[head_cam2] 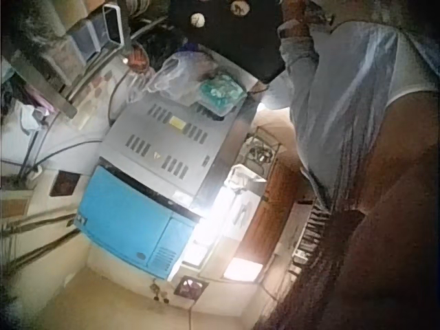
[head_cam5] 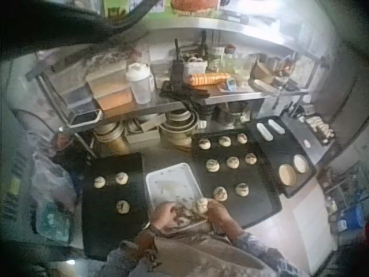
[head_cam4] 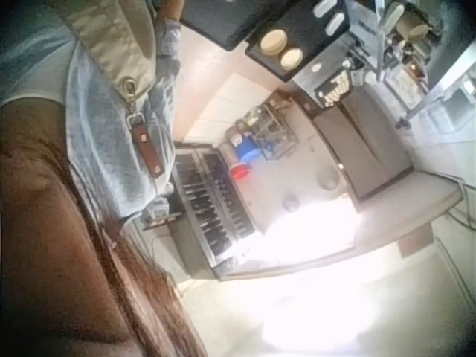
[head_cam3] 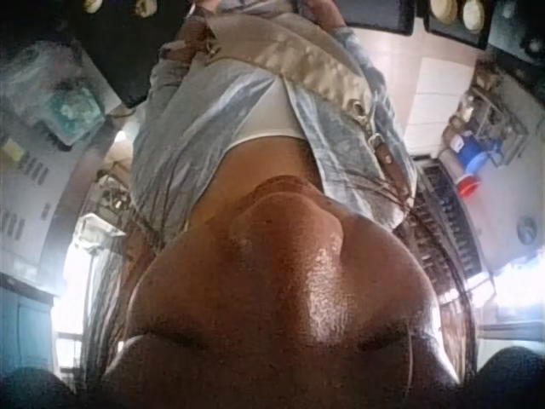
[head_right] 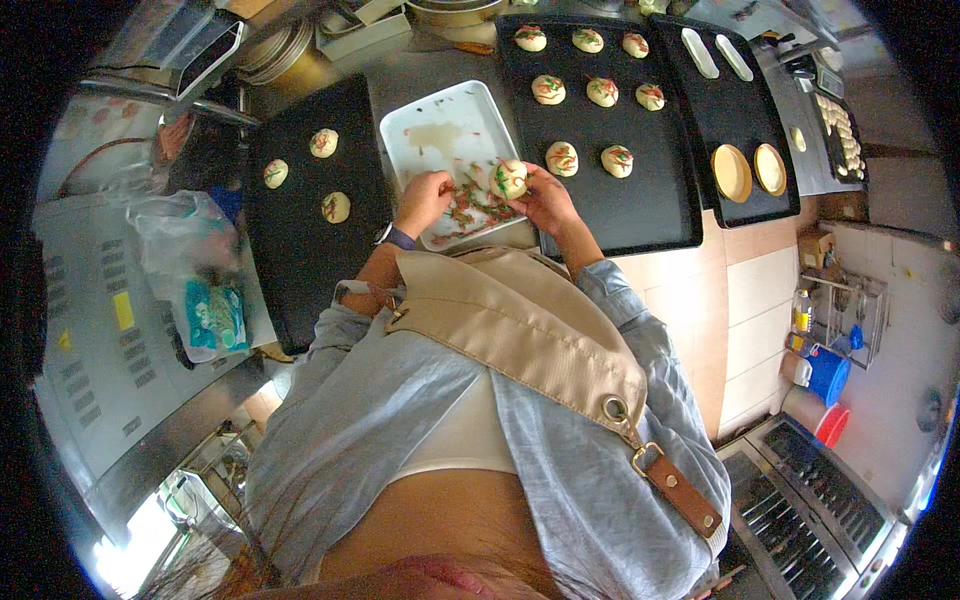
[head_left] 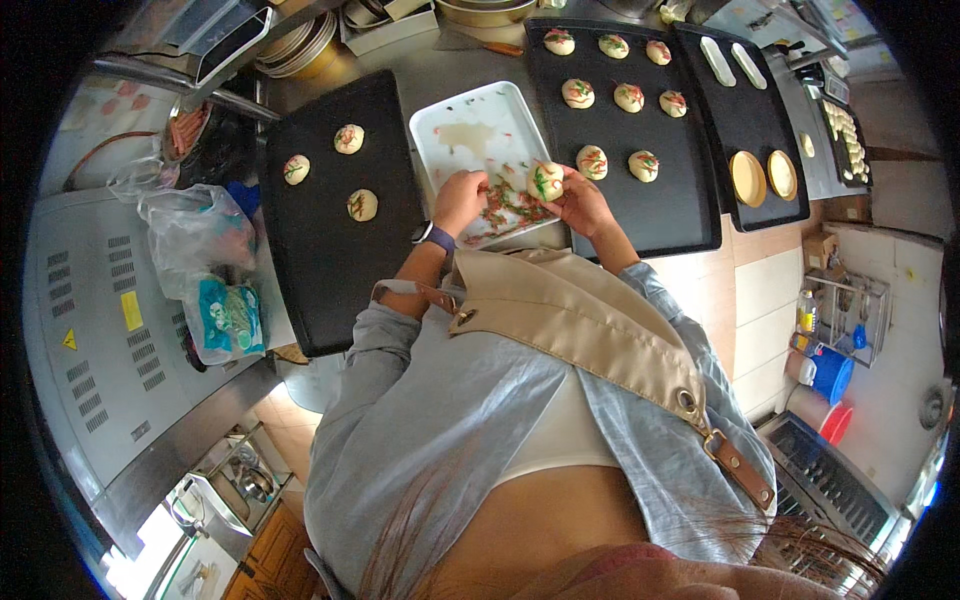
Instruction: The person assembles small round food items by placing a colorful vegetable mixture onto dough balls and arranging them on a black tray. The person repeatedly picks up dough, adds filling, and places the items in rows on the tray.
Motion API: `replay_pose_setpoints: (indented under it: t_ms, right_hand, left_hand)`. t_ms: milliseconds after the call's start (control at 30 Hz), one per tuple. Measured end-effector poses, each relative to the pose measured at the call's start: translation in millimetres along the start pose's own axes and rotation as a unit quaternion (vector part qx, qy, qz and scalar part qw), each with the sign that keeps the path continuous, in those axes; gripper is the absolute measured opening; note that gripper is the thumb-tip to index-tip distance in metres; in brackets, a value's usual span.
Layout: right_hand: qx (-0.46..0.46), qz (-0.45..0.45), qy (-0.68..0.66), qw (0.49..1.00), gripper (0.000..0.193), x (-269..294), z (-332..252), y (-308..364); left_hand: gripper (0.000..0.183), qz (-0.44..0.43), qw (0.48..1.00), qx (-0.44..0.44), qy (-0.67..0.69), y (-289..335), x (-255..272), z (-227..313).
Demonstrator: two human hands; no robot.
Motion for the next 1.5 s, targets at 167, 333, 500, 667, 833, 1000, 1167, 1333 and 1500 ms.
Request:
replay_pose_setpoints:
  t_ms: [167,333,500,667,833,1000,1167,1333,1500]
  right_hand:
    - [-0.021,-0.027,-0.033,0.999,0.033,-10.4,9.7,-6.4]
    - [-0.037,-0.052,-0.102,0.993,0.030,-24.6,17.8,-18.4]
    - [-0.038,-0.133,-0.146,0.979,0.029,-58.4,16.6,-21.0]
    - [-0.031,-0.116,-0.149,0.981,0.031,-64.6,11.7,-15.4]
    - [-0.014,-0.099,-0.156,0.983,0.031,-66.2,7.3,-11.7]
    - [-0.014,-0.101,-0.144,0.984,0.031,-59.0,8.5,-15.3]
    - [-0.013,-0.086,-0.123,0.989,0.033,-51.5,12.6,-15.0]
    - [-0.006,-0.087,-0.106,0.991,0.036,-47.9,14.0,-16.1]
    - [-0.012,-0.069,-0.096,0.993,0.037,-50.7,14.1,-11.8]
  left_hand:
    - [0.014,0.040,0.992,0.047,0.109,2.3,27.4,-11.2]
    - [0.016,0.157,0.971,-0.035,0.179,-3.2,103.0,64.6]
    - [0.031,0.182,0.973,-0.135,0.033,2.4,111.0,102.4]
    - [0.042,0.199,0.969,-0.145,-0.020,13.2,121.4,109.2]
    - [0.043,0.220,0.967,-0.124,-0.030,18.2,123.6,108.3]
    - [0.043,0.204,0.976,-0.081,-0.010,16.1,110.5,88.1]
    - [0.045,0.214,0.969,-0.121,-0.027,11.9,115.5,104.4]
    - [0.053,0.152,0.957,-0.186,-0.164,7.9,80.6,110.3]
    - [0.070,0.134,0.977,-0.167,0.022,5.1,111.4,106.5]
Point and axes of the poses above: each hand's wrist, its own y-axis away from the middle knuckle, its own x-axis out of the back of the hand, z = x × y, the point moved 9 cm from there along -y, towards the middle knuckle, and after that the axes turned 15 degrees about -y, right-handed, at the moved point
